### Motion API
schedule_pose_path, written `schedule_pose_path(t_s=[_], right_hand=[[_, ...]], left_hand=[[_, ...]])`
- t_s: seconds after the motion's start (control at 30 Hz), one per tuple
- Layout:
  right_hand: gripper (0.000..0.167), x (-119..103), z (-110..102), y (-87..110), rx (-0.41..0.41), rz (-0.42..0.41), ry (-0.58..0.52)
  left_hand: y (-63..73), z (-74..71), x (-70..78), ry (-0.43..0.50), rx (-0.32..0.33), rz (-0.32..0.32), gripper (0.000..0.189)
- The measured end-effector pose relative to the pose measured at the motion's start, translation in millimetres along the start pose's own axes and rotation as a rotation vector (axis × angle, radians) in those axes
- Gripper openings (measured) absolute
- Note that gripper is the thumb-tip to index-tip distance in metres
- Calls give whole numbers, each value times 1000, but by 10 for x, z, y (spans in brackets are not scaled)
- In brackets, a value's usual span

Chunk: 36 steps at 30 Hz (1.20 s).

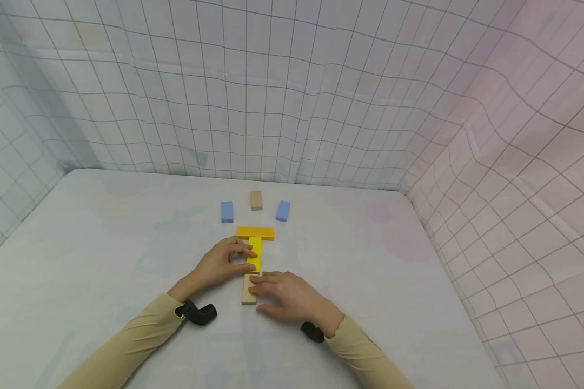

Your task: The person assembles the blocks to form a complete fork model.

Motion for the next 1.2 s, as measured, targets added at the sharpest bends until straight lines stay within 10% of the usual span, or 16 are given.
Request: schedule_pose_path(t_s=[1.2], right_hand=[[36,23,-44,17,22,-31,-70]], left_hand=[[20,7,2,-3,-14,0,25]])
Point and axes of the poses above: each hand's wrist, its own y-axis away from the middle knuckle, its own z-axis out of the palm, x = y × z, the point moved 10 cm from there along -y, towards the middle knuckle, and after that the axes turned 15 degrees about -y, right-handed, at the moved point
